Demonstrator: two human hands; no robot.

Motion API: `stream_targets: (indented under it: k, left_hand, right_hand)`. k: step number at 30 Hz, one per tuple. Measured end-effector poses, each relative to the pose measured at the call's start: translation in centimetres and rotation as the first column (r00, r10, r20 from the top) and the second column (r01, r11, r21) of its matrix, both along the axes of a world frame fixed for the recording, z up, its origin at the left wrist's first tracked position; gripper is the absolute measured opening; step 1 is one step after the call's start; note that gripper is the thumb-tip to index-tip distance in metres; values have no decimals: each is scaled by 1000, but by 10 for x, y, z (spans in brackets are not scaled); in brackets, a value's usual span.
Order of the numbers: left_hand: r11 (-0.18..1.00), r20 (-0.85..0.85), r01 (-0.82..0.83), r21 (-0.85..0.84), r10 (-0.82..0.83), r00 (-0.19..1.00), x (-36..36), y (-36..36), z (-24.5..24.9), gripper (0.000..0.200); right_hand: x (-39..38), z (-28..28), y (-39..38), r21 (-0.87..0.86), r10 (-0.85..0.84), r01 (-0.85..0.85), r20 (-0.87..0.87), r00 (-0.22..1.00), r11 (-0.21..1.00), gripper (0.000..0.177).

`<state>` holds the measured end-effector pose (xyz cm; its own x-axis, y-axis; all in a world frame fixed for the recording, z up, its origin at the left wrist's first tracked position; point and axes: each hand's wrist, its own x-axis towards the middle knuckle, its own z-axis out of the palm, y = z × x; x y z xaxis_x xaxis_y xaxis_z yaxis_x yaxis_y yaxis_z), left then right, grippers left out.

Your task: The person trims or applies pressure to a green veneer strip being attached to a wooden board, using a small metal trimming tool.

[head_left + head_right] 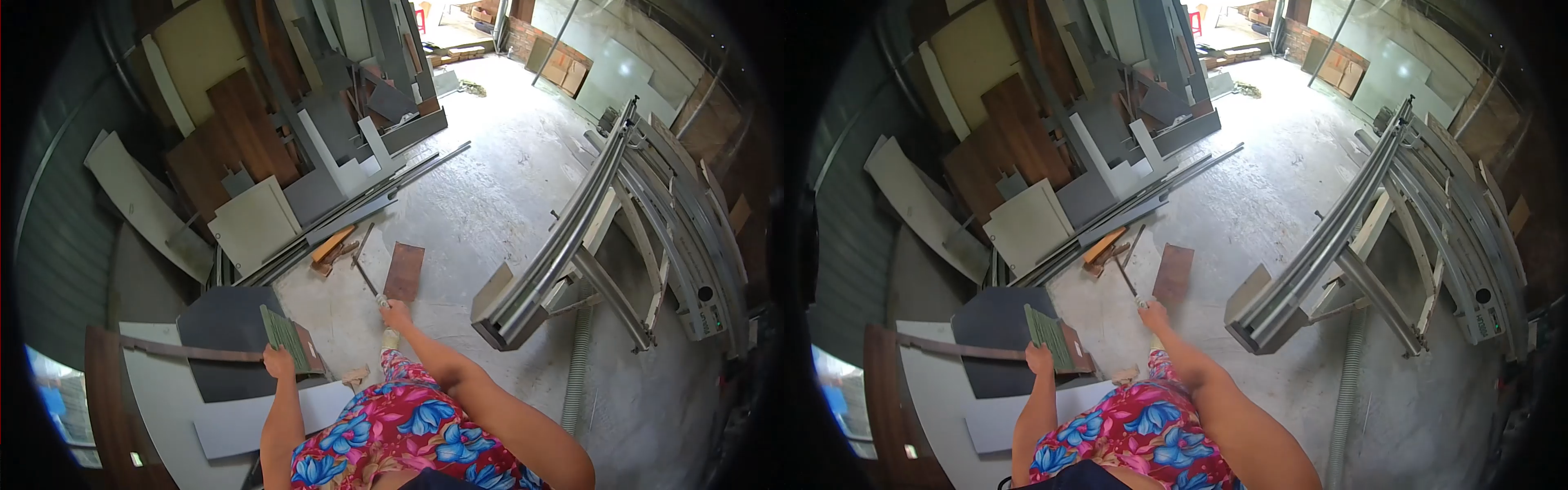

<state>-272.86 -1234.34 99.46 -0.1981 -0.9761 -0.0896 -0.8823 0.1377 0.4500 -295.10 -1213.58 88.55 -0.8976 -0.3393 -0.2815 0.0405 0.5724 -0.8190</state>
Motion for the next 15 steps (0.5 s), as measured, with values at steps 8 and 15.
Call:
stream_targets:
  k: [8,15]
  left_hand:
    - [998,72,52,42,-55,996,-106,-130,-33,31]
    - [962,34,208,177,-217,976,-210,-209,-35,40]
  right_hand:
    - [-112,7,-53,-89,-256,279,211,944,956,24]
    - [-167,-13,-55,-30,-465,465,-84,881,885,20]
